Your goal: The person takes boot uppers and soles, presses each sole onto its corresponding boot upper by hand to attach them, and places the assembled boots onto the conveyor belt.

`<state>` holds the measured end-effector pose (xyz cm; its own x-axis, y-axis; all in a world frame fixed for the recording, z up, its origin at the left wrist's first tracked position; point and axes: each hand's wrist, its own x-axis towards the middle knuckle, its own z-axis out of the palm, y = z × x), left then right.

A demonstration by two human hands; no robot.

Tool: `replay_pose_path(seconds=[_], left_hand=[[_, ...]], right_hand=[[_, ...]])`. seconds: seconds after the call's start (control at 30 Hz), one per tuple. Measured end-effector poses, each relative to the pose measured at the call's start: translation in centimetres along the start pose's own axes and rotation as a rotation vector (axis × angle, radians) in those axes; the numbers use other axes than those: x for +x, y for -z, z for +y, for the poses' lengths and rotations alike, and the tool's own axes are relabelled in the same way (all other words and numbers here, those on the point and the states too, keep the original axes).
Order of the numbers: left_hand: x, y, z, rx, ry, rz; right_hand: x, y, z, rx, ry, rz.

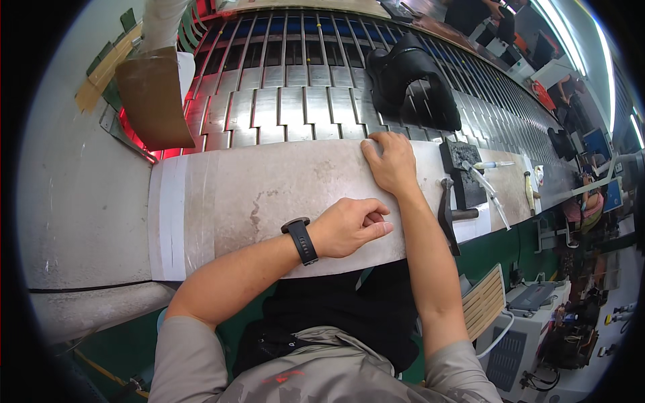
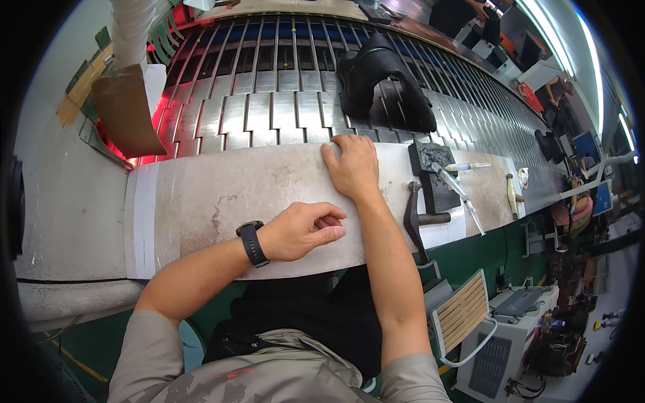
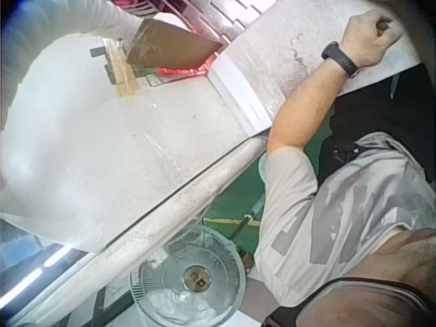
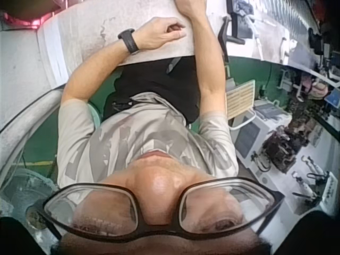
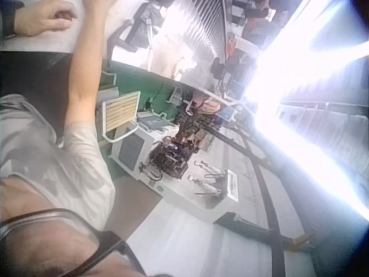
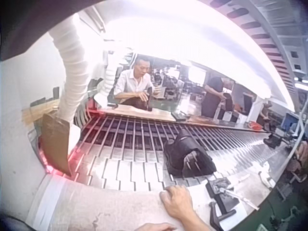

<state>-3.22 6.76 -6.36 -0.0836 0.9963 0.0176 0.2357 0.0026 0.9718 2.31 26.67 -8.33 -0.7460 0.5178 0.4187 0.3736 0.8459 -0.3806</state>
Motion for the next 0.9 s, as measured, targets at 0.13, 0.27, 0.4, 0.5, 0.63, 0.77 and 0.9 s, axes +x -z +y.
replay_pose_path(seconds=[0.13, 0.27, 0.4, 0.5, 0.63, 0.77, 0.9], left_hand=[[-0.07, 0.07, -0.13, 0.000, -0.002, 0.001], [-0.18, 0.17, -0.15, 0.005, -0.014, 0.011], [-0.19, 0.12, -0.27, 0.006, -0.019, 0.014], [-0.20, -0.03, -0.40, -0.002, -0.020, 0.018], [-0.41, -0.04, -0.44, 0.013, -0.023, 0.025], [-0.44, -0.07, -0.44, 0.024, -0.034, 0.025], [-0.62, -0.05, -0.66, 0.035, -0.041, 0.024]], right_hand=[[-0.02, -0.12, -0.06, 0.005, 0.003, 0.007], [-0.01, -0.35, -0.12, 0.006, 0.011, 0.017], [0.01, -0.35, -0.33, 0.011, 0.012, 0.019], [0.02, -0.43, -0.26, 0.003, 0.016, 0.025], [0.14, -0.48, -0.59, -0.004, 0.015, 0.024], [0.12, -0.59, -0.42, -0.030, 0.037, 0.040], [0.09, -0.55, -0.86, -0.030, 0.025, 0.030]])
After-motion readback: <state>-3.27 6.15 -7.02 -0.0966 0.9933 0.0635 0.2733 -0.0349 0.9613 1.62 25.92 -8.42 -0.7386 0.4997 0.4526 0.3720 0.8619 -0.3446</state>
